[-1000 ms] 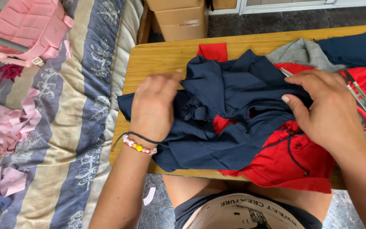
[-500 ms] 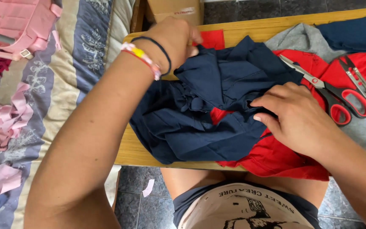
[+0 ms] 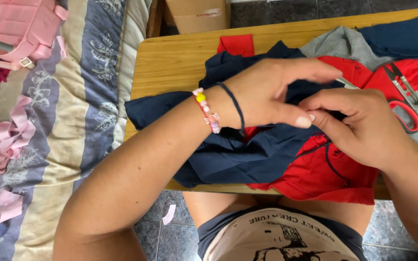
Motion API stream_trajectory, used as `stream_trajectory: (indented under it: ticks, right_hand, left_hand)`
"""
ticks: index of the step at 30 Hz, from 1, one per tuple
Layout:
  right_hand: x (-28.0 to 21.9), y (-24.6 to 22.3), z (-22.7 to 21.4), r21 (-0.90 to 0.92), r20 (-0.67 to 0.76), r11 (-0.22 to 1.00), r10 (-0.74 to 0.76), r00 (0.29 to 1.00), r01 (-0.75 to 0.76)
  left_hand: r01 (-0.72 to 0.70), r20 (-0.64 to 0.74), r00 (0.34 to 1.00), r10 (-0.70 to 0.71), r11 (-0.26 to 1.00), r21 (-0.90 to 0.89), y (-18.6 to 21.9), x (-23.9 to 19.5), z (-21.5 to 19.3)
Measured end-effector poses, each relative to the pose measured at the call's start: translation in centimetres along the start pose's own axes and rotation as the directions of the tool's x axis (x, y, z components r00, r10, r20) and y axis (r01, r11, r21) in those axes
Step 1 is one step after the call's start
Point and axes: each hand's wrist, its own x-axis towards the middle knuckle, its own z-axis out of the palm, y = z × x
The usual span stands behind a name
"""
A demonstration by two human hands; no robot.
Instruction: The person holds a dark blue garment on a wooden table and uses scissors to cut along a seam. The person repeatedly repositions the fabric while cutting, then sets the scissors down and adjusts the garment with both hands.
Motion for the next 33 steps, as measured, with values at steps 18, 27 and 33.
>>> stream_trajectory:
  ticks: [18, 27, 33]
  right_hand:
    - [-3.3, -3.3, 3.6, -0.290, -0.125, 0.890, -0.400, 0.908, 0.352]
    - [-0.3, -4.8, 7.3, -0.484, 0.357, 0.790, -0.213, 0.909, 0.375]
    - [0.1, -0.5, -0.8, -0.570, 0.032, 0.724, -0.453, 0.891, 0.389]
  left_hand:
    - [0.143, -0.301, 0.927, -0.224, 0.953, -0.267, -1.5, 0.8, -1.4]
    - [0.082, -0.339, 0.930, -0.145, 0.978, -0.192, 1.5, 2.7, -1.8]
    - [0.036, -0.851, 0.508, -0.133, 0.990, -0.133, 4.2, -0.1, -5.8]
